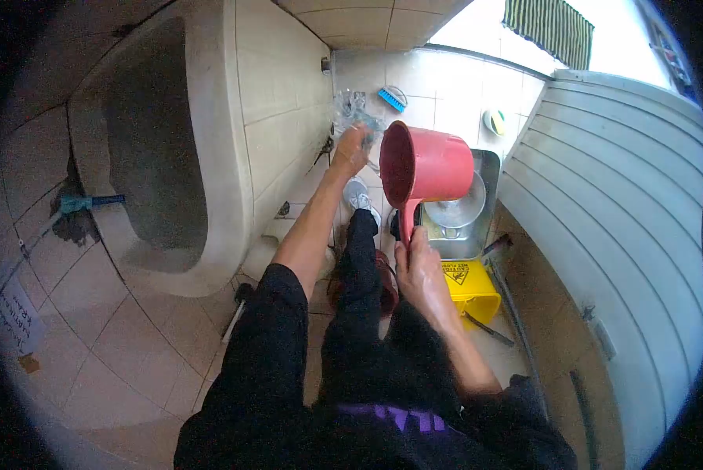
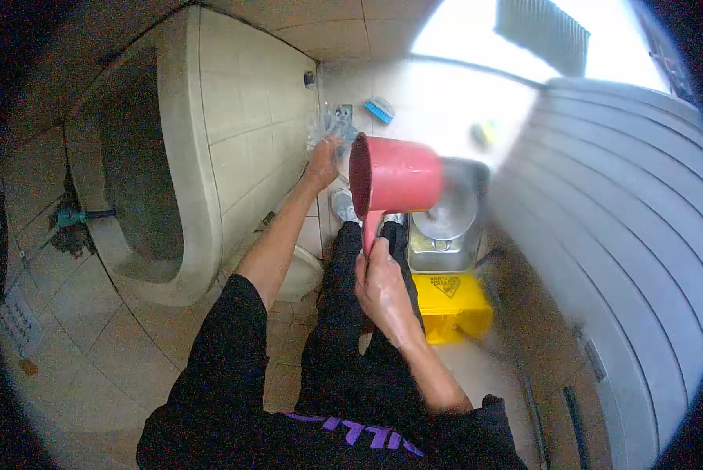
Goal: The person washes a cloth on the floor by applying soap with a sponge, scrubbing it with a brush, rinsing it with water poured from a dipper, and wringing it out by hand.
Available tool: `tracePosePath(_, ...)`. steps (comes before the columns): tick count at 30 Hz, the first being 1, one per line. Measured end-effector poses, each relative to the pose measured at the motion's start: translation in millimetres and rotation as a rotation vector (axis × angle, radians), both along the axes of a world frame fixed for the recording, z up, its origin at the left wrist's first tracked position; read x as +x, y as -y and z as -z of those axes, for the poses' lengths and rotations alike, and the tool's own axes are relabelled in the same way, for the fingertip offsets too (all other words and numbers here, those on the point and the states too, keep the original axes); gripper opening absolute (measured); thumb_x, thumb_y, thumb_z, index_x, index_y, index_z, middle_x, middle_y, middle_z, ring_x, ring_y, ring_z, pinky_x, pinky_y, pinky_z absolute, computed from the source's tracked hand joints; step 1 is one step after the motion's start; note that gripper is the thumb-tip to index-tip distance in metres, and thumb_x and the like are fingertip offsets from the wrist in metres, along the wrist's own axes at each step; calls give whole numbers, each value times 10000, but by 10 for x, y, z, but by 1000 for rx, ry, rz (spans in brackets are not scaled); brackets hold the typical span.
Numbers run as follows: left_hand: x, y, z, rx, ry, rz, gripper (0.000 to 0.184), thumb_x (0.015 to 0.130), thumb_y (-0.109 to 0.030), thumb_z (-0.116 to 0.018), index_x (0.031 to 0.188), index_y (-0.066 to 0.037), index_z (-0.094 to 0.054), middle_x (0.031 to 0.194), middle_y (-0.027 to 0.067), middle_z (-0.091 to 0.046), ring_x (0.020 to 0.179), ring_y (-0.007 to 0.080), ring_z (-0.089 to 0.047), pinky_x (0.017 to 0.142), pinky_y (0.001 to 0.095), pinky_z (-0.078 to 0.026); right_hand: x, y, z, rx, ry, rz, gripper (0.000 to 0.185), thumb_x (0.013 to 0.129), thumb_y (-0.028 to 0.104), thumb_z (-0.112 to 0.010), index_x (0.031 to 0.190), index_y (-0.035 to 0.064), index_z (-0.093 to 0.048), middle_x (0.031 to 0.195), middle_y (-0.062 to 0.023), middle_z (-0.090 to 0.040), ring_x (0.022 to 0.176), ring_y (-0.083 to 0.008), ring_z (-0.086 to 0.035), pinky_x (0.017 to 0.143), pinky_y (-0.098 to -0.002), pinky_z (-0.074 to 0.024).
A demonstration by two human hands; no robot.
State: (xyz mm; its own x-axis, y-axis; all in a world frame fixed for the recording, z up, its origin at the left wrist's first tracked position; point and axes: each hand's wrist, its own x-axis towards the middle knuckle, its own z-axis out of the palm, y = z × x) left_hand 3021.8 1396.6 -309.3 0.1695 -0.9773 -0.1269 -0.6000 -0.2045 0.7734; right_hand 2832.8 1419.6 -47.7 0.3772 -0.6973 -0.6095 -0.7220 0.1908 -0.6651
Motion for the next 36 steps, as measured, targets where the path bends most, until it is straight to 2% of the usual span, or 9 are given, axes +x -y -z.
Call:
tracePosePath(2, 2, -3, 6, -148, 38, 60, 304, 688, -39, -568, 990, -27, -590, 990, 216, -560, 947, 367, -537, 782, 424, -452, 12, 13, -14, 8, -12, 0, 136, 866, 70, -450, 879, -15, -344, 662, -306, -510, 657, -478, -525, 551, -522, -395)
tracePosePath(7, 69, -5, -203, 93, 51, -8, 321, 683, 30, -544, 995, -39, -576, 1090, 215, -502, 965, 362, -520, 828, 430, -426, 20, 39, 38, -60, -56, -12, 115, 857, 60, -448, 860, -13, -359, 669, -294, -500, 645, -474, -521, 549, -516, -398)
tracePosePath(10, 59, -80, -148, 58, 321, -138, 256, 681, 9, -576, 935, -20, -566, 1038, 214, -526, 954, 360, -522, 822, 423, -422, 50, 45, 57, -115, -71, -13, 108, 849, 58, -453, 846, -9, -369, 661, -276, -493, 645, -471, -523, 546, -513, -402)
tracePosePath(13, 144, -115, -48, 211, 170, -145, 250, 660, -5, -620, 904, 5, -566, 985, 202, -550, 956, 351, -523, 810, 415, -426, 89, 57, 5, -117, -49, -5, 102, 835, 41, -464, 833, -5, -373, 677, -269, -484, 636, -466, -519, 534, -506, -398)
tracePosePath(22, 225, -176, -165, 52, 70, -151, 275, 610, 50, -650, 866, 16, -556, 995, 162, -574, 913, 321, -560, 828, 368, -444, 197, 38, -88, -18, 1, 55, 316, 946, 268, -195, 865, 29, -387, 775, -266, -491, 731, -495, -492, 644, -540, -365)
tracePosePath(29, 281, -207, -311, 10, 75, -89, 366, 621, 53, -644, 973, 15, -552, 1042, 158, -565, 962, 316, -555, 841, 363, -450, 334, 64, -249, -161, -1, 3, 140, 893, 162, -401, 898, 23, -402, 769, -251, -493, 703, -456, -517, 608, -526, -401)
tracePosePath(32, 246, -291, -277, 124, -274, -185, 348, 646, 6, -660, 982, 4, -566, 1037, 118, -578, 935, 259, -567, 824, 350, -454, 516, 128, -545, -181, 195, -48, 146, 846, 105, -496, 903, 13, -398, 742, -239, -474, 685, -448, -511, 579, -500, -406)
tracePosePath(35, 40, -266, -512, -115, 320, -548, 285, 747, -55, -583, 1026, 2, -595, 1018, 95, -618, 870, 200, -582, 761, 323, -463, 731, 224, -886, 83, 559, -148, 202, 826, 126, -546, 889, 3, -400, 721, -221, -459, 685, -428, -506, 578, -465, -405)
tracePosePath(36, 158, -309, -556, -17, -94, -572, 297, 737, -40, -567, 1028, 12, -589, 1001, 96, -617, 849, 180, -579, 739, 297, -465, 822, 212, -954, 135, 633, -169, 204, 823, 130, -553, 888, 4, -406, 723, -212, -465, 688, -419, -515, 587, -460, -411)
